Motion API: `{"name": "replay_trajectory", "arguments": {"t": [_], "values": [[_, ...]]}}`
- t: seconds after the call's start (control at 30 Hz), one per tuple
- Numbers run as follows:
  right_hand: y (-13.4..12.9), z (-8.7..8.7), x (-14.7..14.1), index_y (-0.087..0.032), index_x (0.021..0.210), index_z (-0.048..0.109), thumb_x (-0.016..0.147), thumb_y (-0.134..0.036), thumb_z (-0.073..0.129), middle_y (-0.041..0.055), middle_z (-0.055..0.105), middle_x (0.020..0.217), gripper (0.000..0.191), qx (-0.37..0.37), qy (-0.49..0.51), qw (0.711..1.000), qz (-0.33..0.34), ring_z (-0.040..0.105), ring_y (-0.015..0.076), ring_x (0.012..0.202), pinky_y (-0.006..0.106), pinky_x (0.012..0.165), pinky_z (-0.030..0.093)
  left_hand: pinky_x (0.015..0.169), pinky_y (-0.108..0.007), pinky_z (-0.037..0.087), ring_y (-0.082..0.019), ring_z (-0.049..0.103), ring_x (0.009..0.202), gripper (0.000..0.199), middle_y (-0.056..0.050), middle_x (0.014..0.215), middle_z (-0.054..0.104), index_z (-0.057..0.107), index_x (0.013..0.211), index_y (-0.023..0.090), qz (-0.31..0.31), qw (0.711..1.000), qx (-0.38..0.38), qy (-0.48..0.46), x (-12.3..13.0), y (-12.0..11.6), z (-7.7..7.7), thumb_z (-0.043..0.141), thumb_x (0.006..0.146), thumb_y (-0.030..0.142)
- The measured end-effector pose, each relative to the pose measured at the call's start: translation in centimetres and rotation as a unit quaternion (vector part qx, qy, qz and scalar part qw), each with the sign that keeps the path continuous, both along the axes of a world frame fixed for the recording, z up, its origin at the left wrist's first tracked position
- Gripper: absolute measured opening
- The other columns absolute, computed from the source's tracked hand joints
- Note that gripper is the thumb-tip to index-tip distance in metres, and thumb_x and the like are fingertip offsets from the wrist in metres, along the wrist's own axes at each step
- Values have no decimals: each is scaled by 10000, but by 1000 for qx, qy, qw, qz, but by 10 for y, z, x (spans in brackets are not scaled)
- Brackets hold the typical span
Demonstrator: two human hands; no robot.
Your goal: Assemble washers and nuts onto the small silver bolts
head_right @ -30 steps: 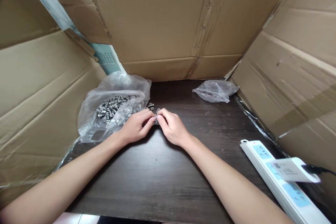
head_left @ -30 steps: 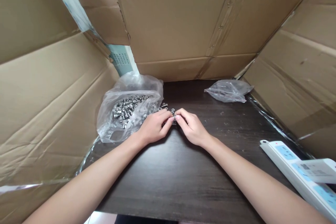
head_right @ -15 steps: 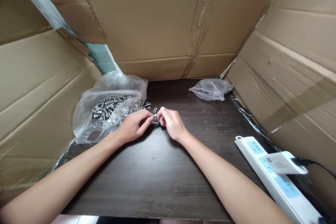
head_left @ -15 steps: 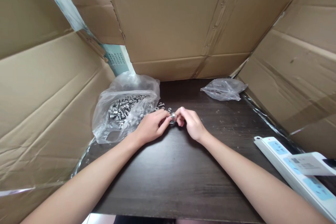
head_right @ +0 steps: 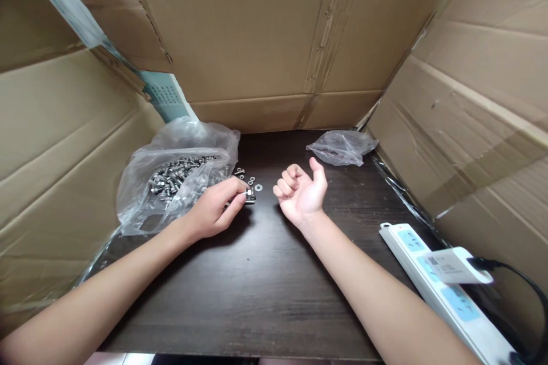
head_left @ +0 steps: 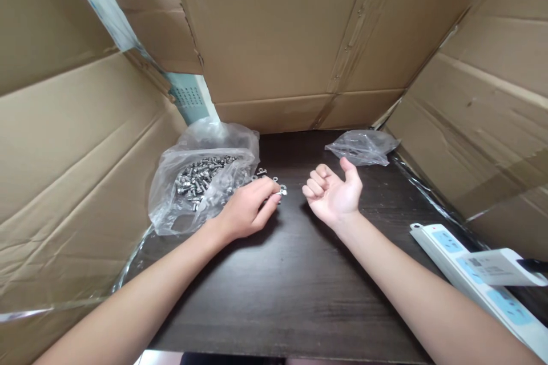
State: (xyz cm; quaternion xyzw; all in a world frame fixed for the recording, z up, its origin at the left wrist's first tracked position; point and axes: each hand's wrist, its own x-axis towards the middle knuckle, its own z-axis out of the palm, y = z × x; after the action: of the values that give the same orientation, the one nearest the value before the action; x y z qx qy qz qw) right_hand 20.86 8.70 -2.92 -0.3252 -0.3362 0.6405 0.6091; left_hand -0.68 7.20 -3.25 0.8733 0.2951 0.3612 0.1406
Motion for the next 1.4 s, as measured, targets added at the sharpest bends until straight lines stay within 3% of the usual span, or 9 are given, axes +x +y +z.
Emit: {"name": "replay_trajectory", "arguments": {"t": [0.13, 0.33, 0.57, 0.73, 0.9, 1.07, 1.2, 1.33, 1.4], "values": [[-1, -1, -3, -226, 795, 487, 843, -639, 462, -25, 327, 643, 416, -39, 56, 998, -13, 330, 152, 533, 298, 468, 345, 1086, -368, 488, -235, 588, 1308, 172, -173, 1444, 572, 563, 1003, 172, -90, 994, -63, 4, 13, -23, 8, 405, 1047, 225], [4, -7, -4, -223, 847, 491, 844, -597, 441, 40, 458, 754, 378, -36, 67, 992, -102, 501, 204, 683, 360, 612, 496, 1143, -395, 469, -247, 376, 1509, 163, -187, 1421, 593, 559, 984, 189, -172, 966, -189, 37, 31, -51, 5, 420, 1052, 240], [2, -3, -4, -229, 844, 476, 802, -563, 444, 27, 421, 741, 339, -28, 57, 990, -122, 481, 199, 669, 351, 610, 488, 1038, -363, 543, -241, 597, 1330, 190, -143, 1228, 717, 564, 974, 194, -183, 952, -242, -49, 28, -46, 7, 401, 1061, 236], [1, -4, -8, -234, 841, 466, 809, -577, 418, 20, 405, 728, 347, -10, 29, 996, -89, 480, 199, 655, 363, 616, 501, 1151, -440, 445, -275, 475, 1441, 199, -169, 1583, 431, 597, 964, 180, -138, 970, -200, 20, 23, -38, 6, 441, 1052, 266], [1, -5, -8, -237, 826, 465, 805, -607, 406, 20, 396, 715, 374, -17, 23, 997, -76, 474, 207, 651, 368, 616, 505, 959, -344, 553, -220, 705, 1114, 252, -129, 1227, 724, 611, 974, 186, -161, 956, -244, -5, 25, -40, 10, 401, 1068, 289], [0, -3, -9, -224, 841, 488, 812, -560, 420, 37, 417, 749, 345, -49, 65, 995, -66, 481, 207, 683, 367, 653, 506, 1109, -411, 457, -266, 535, 1369, 236, -153, 1392, 626, 605, 925, 182, -152, 970, -187, 21, 25, -40, 11, 433, 1053, 281], [1, -3, -10, -230, 857, 491, 814, -589, 409, 39, 419, 747, 371, -38, 45, 997, -59, 493, 224, 699, 392, 674, 520, 924, -319, 551, -195, 715, 988, 292, -97, 1051, 758, 655, 992, 183, -173, 958, -228, 6, 23, -40, 11, 394, 1068, 290], [-2, 0, -11, -225, 883, 505, 823, -583, 406, 39, 440, 765, 377, -50, 55, 997, -33, 509, 218, 708, 386, 702, 529, 1125, -434, 453, -260, 553, 1342, 224, -147, 1406, 620, 626, 947, 184, -154, 973, -170, 1, 25, -40, 9, 446, 1045, 276], [-4, 2, -13, -222, 900, 516, 830, -593, 396, 36, 446, 767, 395, -44, 49, 998, -8, 515, 217, 710, 381, 703, 526, 1114, -417, 466, -250, 584, 1309, 209, -138, 1377, 643, 630, 960, 186, -175, 967, -185, 4, 25, -39, 8, 456, 1041, 268]]}}
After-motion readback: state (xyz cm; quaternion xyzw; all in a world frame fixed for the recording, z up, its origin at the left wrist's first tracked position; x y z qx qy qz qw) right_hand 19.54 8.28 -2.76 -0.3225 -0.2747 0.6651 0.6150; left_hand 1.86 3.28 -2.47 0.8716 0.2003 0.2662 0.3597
